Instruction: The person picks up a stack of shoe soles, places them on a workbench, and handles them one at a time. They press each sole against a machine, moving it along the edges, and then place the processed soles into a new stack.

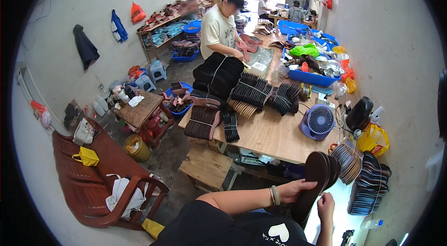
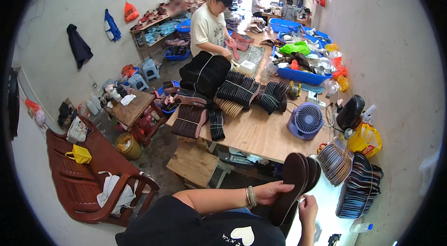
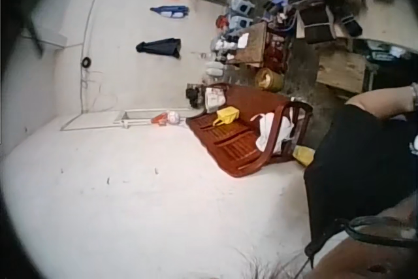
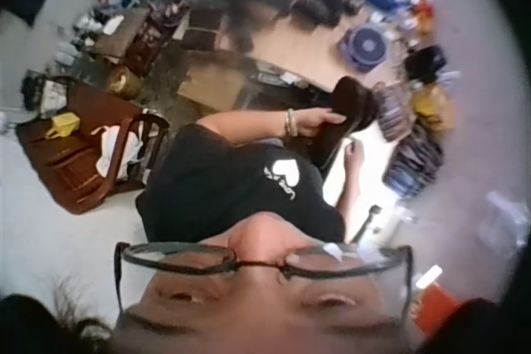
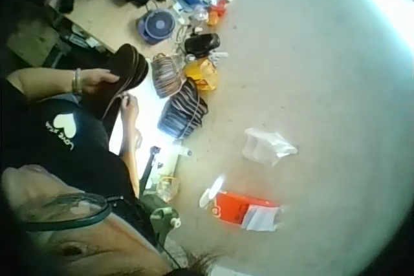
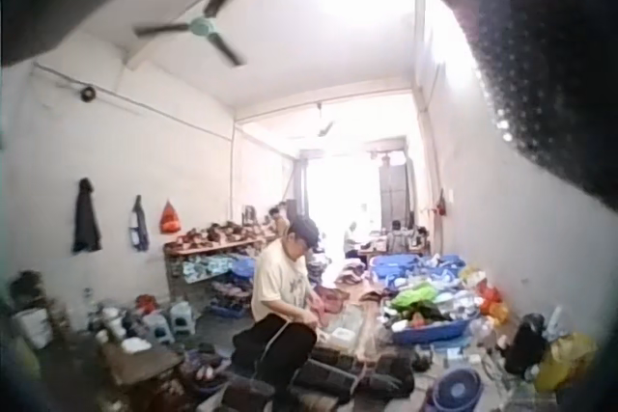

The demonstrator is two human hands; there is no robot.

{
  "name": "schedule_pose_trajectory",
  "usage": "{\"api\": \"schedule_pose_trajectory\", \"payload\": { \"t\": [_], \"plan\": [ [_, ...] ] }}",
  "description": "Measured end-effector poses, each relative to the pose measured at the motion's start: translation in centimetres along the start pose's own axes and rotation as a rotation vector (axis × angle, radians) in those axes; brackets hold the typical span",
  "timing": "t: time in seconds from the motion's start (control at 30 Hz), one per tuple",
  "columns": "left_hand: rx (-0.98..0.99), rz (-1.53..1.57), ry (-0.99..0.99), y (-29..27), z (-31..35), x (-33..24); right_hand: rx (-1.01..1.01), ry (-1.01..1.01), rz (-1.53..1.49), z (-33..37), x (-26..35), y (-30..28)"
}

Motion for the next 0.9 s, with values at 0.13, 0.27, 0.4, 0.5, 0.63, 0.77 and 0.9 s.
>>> {"api": "schedule_pose_trajectory", "payload": {
  "t": [0.13,0.27,0.4,0.5,0.63,0.77,0.9],
  "plan": [
    [0.005,0.356,0.106,0.1,0.0,-1.5,0.111,0.372,-0.763,-0.4,-2.4,2.4],
    [-0.158,0.556,0.344,0.0,0.4,-4.2,-0.159,0.367,-1.863,-2.2,2.4,0.9],
    [-0.062,0.561,0.498,1.1,0.7,-5.5,0.288,0.208,-2.238,-1.8,6.1,-0.5],
    [-0.265,0.386,0.615,0.4,0.8,-5.5,0.373,0.326,-2.108,-0.4,9.0,-1.6],
    [-0.465,-0.512,0.883,-1.7,1.6,-5.4,0.675,0.162,-1.663,-1.0,8.6,-1.9],
    [-0.682,-1.312,1.137,-1.0,3.7,-6.2,0.658,-0.104,-0.115,-2.1,9.4,-2.0],
    [-0.78,-0.134,0.779,-4.1,3.4,-3.5,0.344,-0.359,0.136,-3.4,14.2,-0.8]
  ]
}}
Point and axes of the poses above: each hand's wrist, its own z-axis away from the middle knuckle, its own y-axis out of the palm, x = y × z, the point moved 3 cm from there along -z, towards the middle knuckle
